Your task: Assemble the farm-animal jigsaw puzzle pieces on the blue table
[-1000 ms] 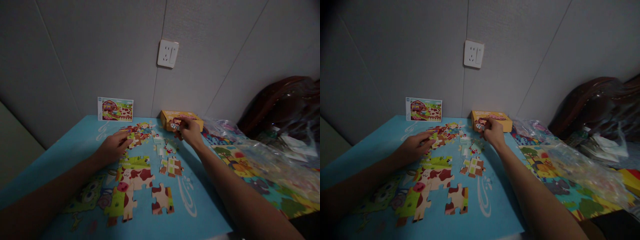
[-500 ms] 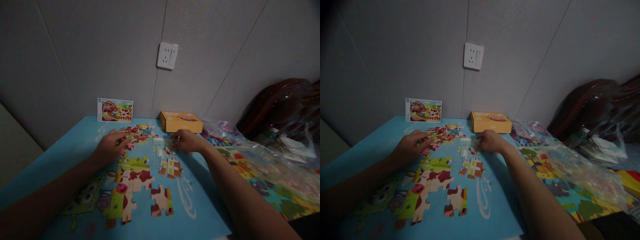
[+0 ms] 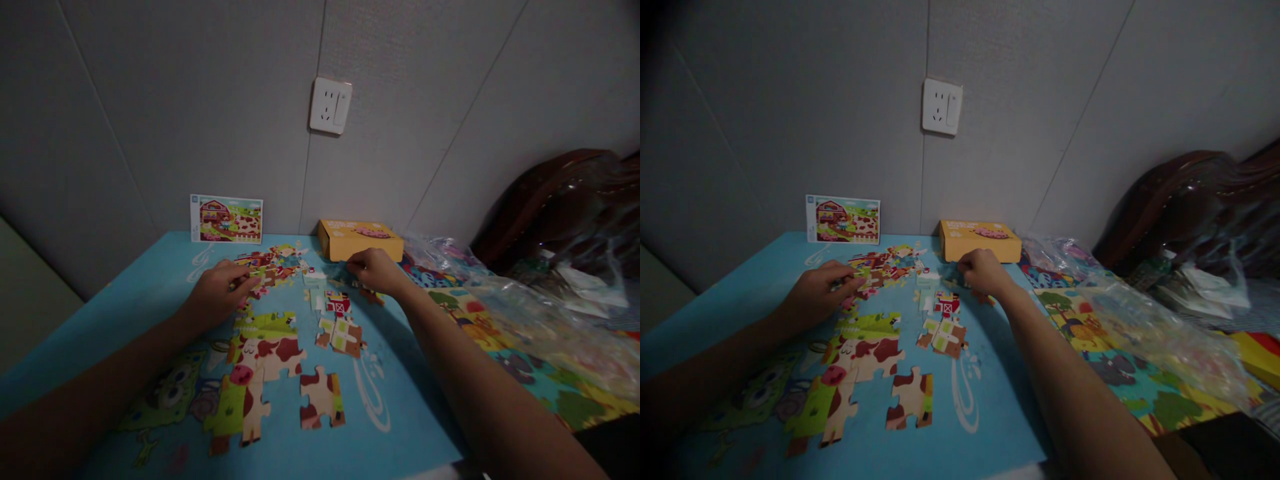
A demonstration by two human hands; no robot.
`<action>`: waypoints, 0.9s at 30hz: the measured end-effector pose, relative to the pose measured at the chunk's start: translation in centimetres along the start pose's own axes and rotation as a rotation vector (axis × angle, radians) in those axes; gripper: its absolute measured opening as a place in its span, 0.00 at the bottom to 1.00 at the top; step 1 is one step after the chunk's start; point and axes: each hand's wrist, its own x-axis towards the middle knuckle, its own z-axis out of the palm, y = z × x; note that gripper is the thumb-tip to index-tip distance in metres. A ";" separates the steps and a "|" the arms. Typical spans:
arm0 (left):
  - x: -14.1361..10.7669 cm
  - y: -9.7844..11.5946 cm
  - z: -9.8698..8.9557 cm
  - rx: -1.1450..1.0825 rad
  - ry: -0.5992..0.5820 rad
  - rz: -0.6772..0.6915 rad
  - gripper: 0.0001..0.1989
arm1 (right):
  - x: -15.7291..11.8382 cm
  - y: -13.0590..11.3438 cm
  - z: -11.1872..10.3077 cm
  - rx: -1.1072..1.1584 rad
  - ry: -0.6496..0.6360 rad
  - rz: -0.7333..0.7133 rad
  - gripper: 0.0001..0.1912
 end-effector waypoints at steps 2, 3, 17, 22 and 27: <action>0.0 0.1 -0.1 -0.008 -0.001 0.002 0.20 | 0.2 0.2 0.2 -0.007 0.080 0.002 0.12; 0.0 0.1 -0.1 -0.010 0.001 0.002 0.20 | 0.3 0.2 0.2 -0.011 0.110 0.007 0.12; 0.0 -0.1 0.1 0.015 -0.002 -0.021 0.19 | -0.4 -0.7 1.5 -0.065 -0.159 -0.209 0.22; 0.0 -0.2 0.2 0.003 -0.011 -0.017 0.20 | -0.4 -0.6 1.6 -0.059 -0.094 -0.136 0.29; 0.0 -0.1 0.0 0.013 -0.003 -0.017 0.20 | -1.4 -2.1 0.0 -0.014 -0.272 -0.140 0.31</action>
